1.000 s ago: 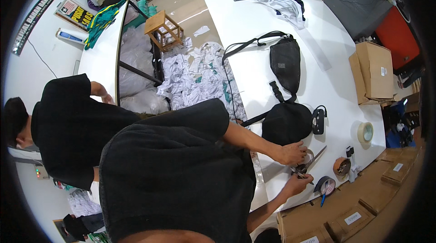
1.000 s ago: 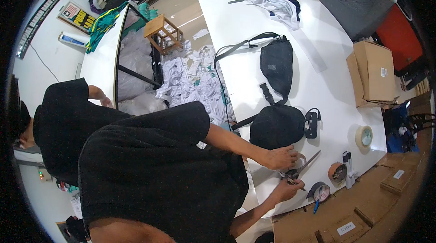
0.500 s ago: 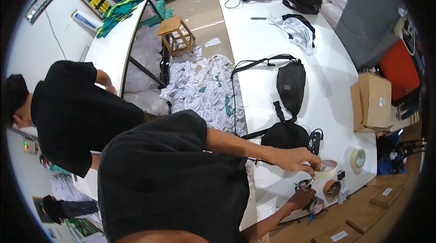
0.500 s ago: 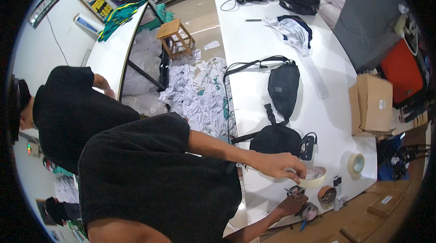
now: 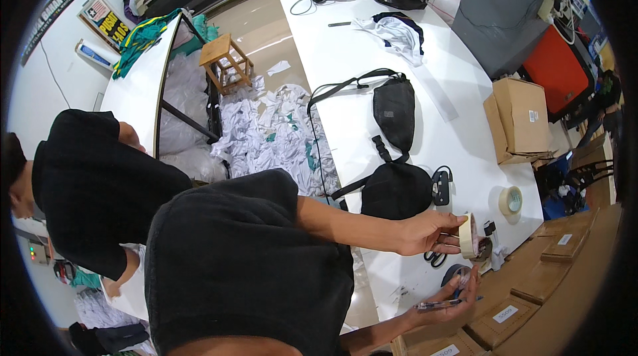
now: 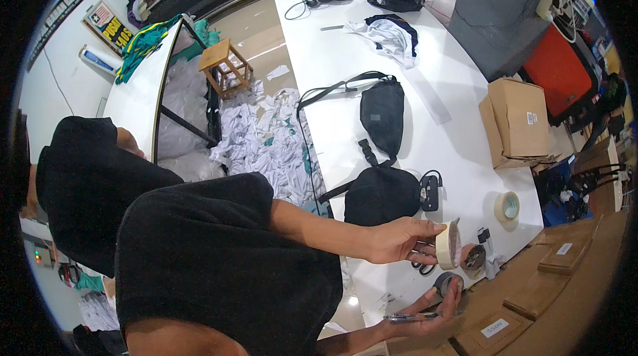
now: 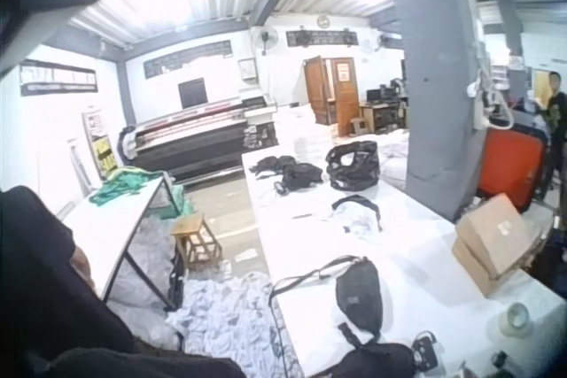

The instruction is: The person picks up a bag and a garment, moves to a table, and uses scissors and tape to attach components to black bags.

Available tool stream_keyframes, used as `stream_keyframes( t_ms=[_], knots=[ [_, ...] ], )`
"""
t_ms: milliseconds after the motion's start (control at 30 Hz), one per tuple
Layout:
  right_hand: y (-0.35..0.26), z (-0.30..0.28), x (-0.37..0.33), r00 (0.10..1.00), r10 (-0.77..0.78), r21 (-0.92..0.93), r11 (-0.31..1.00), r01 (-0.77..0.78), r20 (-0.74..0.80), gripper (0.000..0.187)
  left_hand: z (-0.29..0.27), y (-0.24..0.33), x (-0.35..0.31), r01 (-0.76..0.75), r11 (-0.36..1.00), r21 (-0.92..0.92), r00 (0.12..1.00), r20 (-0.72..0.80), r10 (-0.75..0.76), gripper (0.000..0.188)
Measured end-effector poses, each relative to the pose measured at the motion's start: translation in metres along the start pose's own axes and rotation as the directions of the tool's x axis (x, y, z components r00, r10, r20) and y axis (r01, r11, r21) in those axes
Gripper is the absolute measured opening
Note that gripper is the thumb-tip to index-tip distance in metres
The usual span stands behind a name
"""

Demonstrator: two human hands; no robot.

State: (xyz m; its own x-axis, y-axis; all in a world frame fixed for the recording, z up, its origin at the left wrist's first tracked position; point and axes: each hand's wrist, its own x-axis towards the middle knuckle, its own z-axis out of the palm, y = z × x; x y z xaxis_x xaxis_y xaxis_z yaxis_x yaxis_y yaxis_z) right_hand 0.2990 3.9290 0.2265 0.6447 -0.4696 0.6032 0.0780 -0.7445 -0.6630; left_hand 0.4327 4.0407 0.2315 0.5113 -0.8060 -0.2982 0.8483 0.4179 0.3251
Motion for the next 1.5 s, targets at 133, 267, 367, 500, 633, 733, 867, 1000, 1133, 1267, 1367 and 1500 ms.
stream_keyframes(
  t_ms=[133,267,367,500,633,733,867,1000,1133,1267,1367,1500],
  knots=[
    [-0.005,-0.005,-0.003,1.000,-0.007,-0.069,0.998,0.005,-0.021,0.028,0.005,-0.012,0.001,0.115,0.993,-0.015,0.993,-0.028,-0.115,0.028],
    [-0.009,-0.015,-0.002,0.996,0.078,-0.010,0.997,-0.079,-0.037,0.026,0.010,-0.022,-0.003,0.200,0.980,-0.005,0.980,-0.019,-0.200,0.027],
    [0.004,-0.022,-0.010,0.923,0.384,0.150,0.913,-0.379,-0.003,0.021,0.013,-0.021,-0.005,0.194,0.980,0.044,0.981,0.011,-0.195,0.030],
    [-0.005,-0.011,-0.012,0.891,0.451,0.281,0.863,-0.420,-0.052,0.017,0.010,-0.033,-0.009,-0.310,0.696,0.648,0.935,0.341,0.099,0.039],
    [0.026,0.007,-0.031,0.796,0.603,0.612,0.614,-0.499,0.044,0.034,0.000,-0.050,-0.014,-0.291,0.685,0.668,0.943,0.321,0.087,0.033],
    [0.016,0.003,-0.038,0.869,0.495,0.348,0.815,-0.464,0.000,0.026,-0.006,-0.046,-0.017,-0.229,0.370,0.900,0.963,0.154,0.221,0.027],
    [0.011,-0.011,-0.025,0.978,0.184,0.178,0.970,-0.165,-0.096,0.025,-0.010,-0.039,-0.027,-0.385,-0.073,0.920,0.856,0.386,0.343,0.023],
    [0.000,-0.002,-0.006,0.971,0.210,0.156,0.962,-0.226,0.113,0.028,-0.021,-0.047,-0.024,-0.411,-0.224,0.884,0.842,0.462,0.278,0.022],
    [0.000,0.002,-0.007,0.931,0.307,0.123,0.934,-0.335,0.197,0.024,-0.027,-0.046,-0.025,-0.389,-0.280,0.878,0.839,0.463,0.285,0.022],
    [0.006,0.007,-0.016,0.928,0.321,0.048,0.941,-0.335,0.188,0.022,-0.029,-0.042,-0.029,-0.316,-0.270,0.910,0.884,0.385,0.265,0.022],
    [0.013,0.012,-0.026,0.905,0.387,0.166,0.895,-0.415,0.175,0.021,-0.041,-0.046,-0.028,-0.327,-0.262,0.908,0.881,0.393,0.262,0.021],
    [0.024,0.017,-0.032,0.885,0.420,0.208,0.865,-0.457,0.200,0.021,-0.041,-0.043,-0.037,-0.279,-0.152,0.948,0.902,0.314,0.297,0.022]
  ],
)
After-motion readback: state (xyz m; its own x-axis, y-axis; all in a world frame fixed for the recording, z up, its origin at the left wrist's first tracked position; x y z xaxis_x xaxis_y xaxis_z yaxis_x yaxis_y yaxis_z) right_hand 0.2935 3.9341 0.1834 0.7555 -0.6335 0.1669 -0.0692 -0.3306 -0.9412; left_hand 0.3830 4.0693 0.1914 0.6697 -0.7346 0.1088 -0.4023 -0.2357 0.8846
